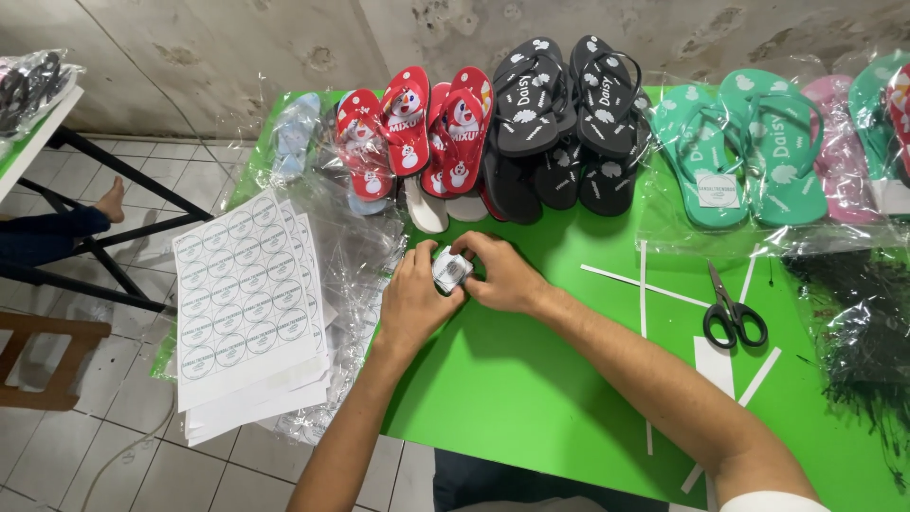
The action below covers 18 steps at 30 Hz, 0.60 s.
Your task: Folding small paper labels and attaching them to the straps of flip-flops using plastic fasteners and scissors.
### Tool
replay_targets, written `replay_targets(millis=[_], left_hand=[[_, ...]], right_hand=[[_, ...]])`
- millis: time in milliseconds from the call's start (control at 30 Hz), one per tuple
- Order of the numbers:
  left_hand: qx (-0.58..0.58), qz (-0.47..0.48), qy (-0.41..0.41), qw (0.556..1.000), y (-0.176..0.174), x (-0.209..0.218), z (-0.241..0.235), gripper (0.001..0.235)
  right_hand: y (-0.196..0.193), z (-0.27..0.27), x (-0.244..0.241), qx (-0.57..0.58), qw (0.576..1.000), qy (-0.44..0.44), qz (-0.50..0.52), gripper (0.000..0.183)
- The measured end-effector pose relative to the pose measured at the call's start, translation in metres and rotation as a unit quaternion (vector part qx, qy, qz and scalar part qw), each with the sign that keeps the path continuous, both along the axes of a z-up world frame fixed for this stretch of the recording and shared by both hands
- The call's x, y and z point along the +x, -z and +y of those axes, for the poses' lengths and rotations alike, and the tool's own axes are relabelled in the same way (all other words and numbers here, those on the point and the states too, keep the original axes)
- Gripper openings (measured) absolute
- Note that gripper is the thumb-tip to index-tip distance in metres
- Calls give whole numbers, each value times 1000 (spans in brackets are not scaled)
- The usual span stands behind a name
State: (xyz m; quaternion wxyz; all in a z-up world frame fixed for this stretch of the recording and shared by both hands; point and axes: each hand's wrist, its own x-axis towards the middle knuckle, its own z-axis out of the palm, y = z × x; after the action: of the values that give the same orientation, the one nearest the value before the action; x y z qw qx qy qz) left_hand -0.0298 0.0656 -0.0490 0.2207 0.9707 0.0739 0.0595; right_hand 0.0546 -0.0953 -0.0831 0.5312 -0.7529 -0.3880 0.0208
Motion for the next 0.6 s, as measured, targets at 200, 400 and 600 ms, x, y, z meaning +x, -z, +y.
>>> replay_targets(millis=[200, 400, 600], left_hand=[[49, -38, -1, 998, 8, 1, -2, 73], [-2, -52, 30, 998, 14, 5, -4, 77], [-18, -78, 67, 995, 21, 8, 1, 77]], right_hand=[[2, -4, 2, -20, 997, -60, -54, 57], [-14, -7, -4, -47, 995, -64, -60, 56], [-10, -7, -2, -75, 995, -57, -44, 66]])
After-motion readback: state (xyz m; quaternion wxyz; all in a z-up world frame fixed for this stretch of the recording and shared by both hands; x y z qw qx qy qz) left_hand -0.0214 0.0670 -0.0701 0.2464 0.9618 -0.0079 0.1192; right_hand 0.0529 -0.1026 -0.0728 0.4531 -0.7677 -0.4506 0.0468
